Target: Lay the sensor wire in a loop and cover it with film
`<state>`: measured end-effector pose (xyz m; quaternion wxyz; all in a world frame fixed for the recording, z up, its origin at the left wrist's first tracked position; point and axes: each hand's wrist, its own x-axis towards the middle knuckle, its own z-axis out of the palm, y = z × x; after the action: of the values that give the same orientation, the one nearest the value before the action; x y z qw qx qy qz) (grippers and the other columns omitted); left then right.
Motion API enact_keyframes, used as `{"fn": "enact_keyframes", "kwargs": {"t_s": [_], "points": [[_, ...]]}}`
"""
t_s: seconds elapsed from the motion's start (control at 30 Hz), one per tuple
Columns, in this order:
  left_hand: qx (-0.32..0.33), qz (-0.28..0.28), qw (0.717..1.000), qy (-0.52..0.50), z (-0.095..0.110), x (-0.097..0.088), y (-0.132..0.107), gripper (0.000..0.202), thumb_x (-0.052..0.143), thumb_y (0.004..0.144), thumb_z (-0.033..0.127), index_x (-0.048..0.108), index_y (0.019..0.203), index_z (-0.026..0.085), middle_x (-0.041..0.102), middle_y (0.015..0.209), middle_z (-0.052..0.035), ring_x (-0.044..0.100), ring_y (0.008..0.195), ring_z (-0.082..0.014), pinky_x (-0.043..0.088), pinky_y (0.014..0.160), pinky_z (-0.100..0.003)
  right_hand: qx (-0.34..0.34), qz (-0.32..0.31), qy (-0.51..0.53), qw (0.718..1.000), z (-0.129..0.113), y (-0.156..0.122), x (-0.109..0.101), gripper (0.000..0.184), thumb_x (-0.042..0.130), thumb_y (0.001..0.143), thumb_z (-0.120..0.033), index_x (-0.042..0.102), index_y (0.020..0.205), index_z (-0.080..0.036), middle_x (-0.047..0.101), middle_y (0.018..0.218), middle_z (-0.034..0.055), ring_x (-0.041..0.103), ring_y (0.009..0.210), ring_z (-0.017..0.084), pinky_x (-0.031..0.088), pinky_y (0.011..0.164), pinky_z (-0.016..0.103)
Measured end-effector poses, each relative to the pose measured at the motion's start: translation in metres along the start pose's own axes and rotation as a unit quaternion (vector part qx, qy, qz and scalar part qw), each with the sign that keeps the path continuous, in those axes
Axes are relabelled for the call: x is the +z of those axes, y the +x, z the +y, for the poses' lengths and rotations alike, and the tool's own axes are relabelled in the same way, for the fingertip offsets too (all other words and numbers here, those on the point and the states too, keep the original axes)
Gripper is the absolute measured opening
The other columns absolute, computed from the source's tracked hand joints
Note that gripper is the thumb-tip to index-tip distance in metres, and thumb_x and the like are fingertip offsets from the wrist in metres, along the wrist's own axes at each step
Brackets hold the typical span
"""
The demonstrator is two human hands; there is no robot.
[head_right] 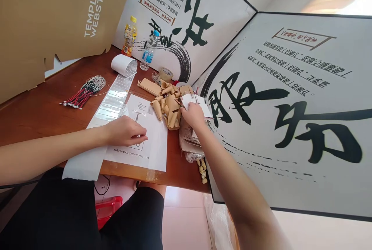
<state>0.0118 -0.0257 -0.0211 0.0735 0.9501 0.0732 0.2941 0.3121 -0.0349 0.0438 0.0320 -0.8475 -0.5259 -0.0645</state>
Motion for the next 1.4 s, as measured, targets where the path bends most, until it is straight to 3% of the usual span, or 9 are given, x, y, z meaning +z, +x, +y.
{"fn": "enact_keyframes", "kwargs": {"t_s": [0.37,0.73,1.0,1.2,1.4], "points": [[-0.006,-0.017,1.000,-0.018,0.005,-0.001,0.001,0.037,0.052,0.100,0.032,0.056,0.065,0.021,0.060,0.054,0.0019,0.050,0.047,-0.0129,0.026,0.050,-0.030,0.046,-0.099,0.062,0.992,0.002,0.007,-0.025,0.039,0.066,0.101,-0.039,0.064,0.134,-0.018,0.066,0.135,0.0108,0.068,0.114,0.025,0.060,0.096,0.046],[-0.010,-0.026,1.000,-0.005,0.005,-0.001,0.001,0.036,0.053,0.100,0.033,0.057,0.067,0.020,0.062,0.055,0.0018,0.052,0.048,-0.0122,0.023,0.050,-0.029,0.042,-0.009,0.001,0.999,-0.014,-0.015,0.000,0.036,0.065,0.102,-0.038,0.065,0.133,-0.019,0.065,0.136,0.0115,0.068,0.114,0.024,0.059,0.097,0.046],[-0.003,-0.029,1.000,0.005,0.006,-0.001,0.000,0.035,0.054,0.100,0.033,0.058,0.067,0.020,0.063,0.055,0.0013,0.052,0.048,-0.0123,0.020,0.050,-0.030,0.011,0.001,0.009,1.000,-0.008,-0.020,0.003,0.037,0.065,0.102,-0.039,0.065,0.133,-0.018,0.066,0.135,0.0117,0.068,0.114,0.024,0.060,0.096,0.046],[0.005,-0.027,1.000,0.003,0.006,0.001,0.000,0.036,0.054,0.099,0.032,0.057,0.065,0.020,0.062,0.054,0.0022,0.050,0.046,-0.0113,0.021,0.049,-0.030,-0.020,0.008,0.052,0.998,-0.004,-0.026,0.014,0.038,0.066,0.102,-0.039,0.064,0.134,-0.018,0.065,0.135,0.0118,0.068,0.115,0.025,0.059,0.097,0.047],[0.005,-0.004,1.000,-0.005,0.005,0.001,0.000,0.036,0.052,0.099,0.031,0.058,0.066,0.020,0.060,0.053,0.0036,0.049,0.046,-0.0106,0.026,0.049,-0.028,0.010,0.058,0.163,0.985,0.010,-0.014,0.007,0.035,0.065,0.102,-0.039,0.066,0.130,-0.017,0.067,0.131,0.0109,0.069,0.111,0.024,0.060,0.095,0.045]]}}
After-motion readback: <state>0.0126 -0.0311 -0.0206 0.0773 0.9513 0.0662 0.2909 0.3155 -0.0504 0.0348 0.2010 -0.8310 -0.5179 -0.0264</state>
